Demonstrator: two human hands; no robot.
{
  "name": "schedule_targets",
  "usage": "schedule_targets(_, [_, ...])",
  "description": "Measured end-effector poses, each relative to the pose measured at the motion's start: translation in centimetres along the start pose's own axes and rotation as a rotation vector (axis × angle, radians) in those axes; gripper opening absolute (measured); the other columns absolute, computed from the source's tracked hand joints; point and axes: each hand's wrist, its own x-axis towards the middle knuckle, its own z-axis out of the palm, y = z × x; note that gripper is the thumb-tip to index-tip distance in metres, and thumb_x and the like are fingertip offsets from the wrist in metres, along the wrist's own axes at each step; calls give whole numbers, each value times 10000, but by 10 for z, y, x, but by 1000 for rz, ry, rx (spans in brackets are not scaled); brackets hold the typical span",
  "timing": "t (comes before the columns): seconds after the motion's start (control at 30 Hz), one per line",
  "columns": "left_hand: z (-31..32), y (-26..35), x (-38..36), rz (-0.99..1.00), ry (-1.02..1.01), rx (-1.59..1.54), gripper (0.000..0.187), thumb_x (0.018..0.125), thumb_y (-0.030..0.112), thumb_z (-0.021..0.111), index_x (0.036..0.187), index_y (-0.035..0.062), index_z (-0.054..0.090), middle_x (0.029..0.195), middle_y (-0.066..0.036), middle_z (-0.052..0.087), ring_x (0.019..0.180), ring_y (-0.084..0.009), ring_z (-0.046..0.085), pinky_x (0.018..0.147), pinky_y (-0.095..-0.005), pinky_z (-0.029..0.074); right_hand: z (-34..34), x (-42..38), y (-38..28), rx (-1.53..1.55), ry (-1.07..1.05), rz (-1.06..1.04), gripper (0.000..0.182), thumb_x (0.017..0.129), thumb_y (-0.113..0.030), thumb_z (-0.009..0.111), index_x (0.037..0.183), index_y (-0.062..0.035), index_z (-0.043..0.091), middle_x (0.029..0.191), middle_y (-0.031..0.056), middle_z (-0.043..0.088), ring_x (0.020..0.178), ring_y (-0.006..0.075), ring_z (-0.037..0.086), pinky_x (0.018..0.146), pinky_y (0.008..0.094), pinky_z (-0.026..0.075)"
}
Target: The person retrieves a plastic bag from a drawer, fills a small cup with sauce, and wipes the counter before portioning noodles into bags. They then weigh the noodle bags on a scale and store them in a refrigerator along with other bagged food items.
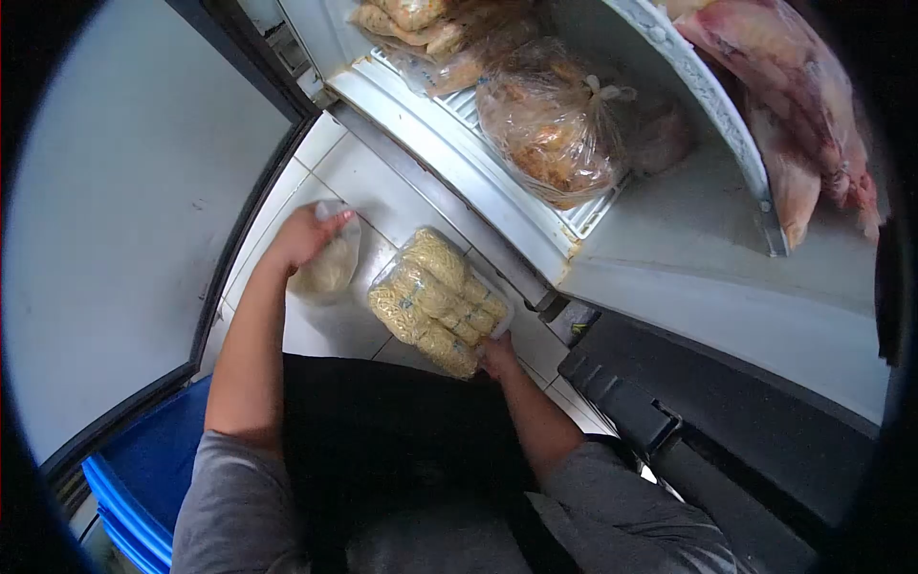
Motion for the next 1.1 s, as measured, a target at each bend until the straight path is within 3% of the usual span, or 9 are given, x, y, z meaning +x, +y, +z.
schedule_targets(0.1, [-6,42,-20,85,212,-142,535,872,452,675,1095,-33,645,964,-178,695,859,-226,652,785,-357,500,3,-31,19,-599,465,-453,428,868,-46,591,1251,-19,402,1157,191,485,1061,339,519,825,441,472])
schedule_targets(0.23, [0,79,-47,123,730,-302,402,909,360,652,1063,-12,661,924,-116,696,834,-197,642,787,-308,486,89,-165,-121,-425,-11,-961,291,839,-77,608,1083,-4,468,1041,144,504,1005,290,519,878,434,424])
schedule_targets(0.27, [2,84,-50,126,757,-460,378,911,344,654,1046,-10,665,906,-103,690,824,-184,632,783,-305,485,106,-181,-173,-538,78,-1431,315,827,-79,630,1091,7,482,1087,157,508,1030,319,519,913,450,403])
schedule_targets(0.37, [-3,83,-50,207,823,-578,328,916,302,660,1013,-11,665,873,-69,670,801,-152,604,767,-296,480,138,-191,-333,-694,699,-1694,602,821,-277,693,1282,33,463,1238,288,502,1212,456,443,1055,510,303])
schedule_targets(0.43, [-6,75,-47,171,755,-552,326,916,302,659,1011,-10,667,872,-62,672,798,-150,604,752,-295,478,142,-186,-386,-990,737,-1050,616,823,-446,653,1239,1,568,1196,258,601,1181,417,533,1016,480,386])
schedule_targets(0.57, [-18,58,-42,183,768,-473,347,878,314,684,1006,-8,666,870,-116,692,777,-198,632,736,-323,487,145,-163,-411,-1196,669,-757,581,804,-519,631,1133,-42,676,1140,213,662,1074,355,636,941,486,458])
schedule_targets(0.8, [-66,61,-62,299,940,-308,379,864,328,684,1013,-20,663,909,-178,700,827,-269,667,762,-344,498,141,-194,-346,-749,422,-1309,260,830,-264,660,948,-37,707,788,81,697,713,210,637,637,336,462])
schedule_targets(0.93, [-81,91,-98,342,956,-270,402,851,349,704,1000,-22,664,882,-167,706,791,-275,673,737,-341,505,178,-214,-322,-20,-114,-1077,57,848,-42,634,826,-10,676,687,-22,618,589,45,508,549,210,392])
schedule_targets(1.1, [-100,112,-140,423,1148,-82,397,840,350,730,967,-21,668,812,-129,695,725,-188,647,694,-309,501,246,-163,-270,184,-386,-710,151,861,-84,638,972,18,637,888,82,665,732,158,620,684,310,514])
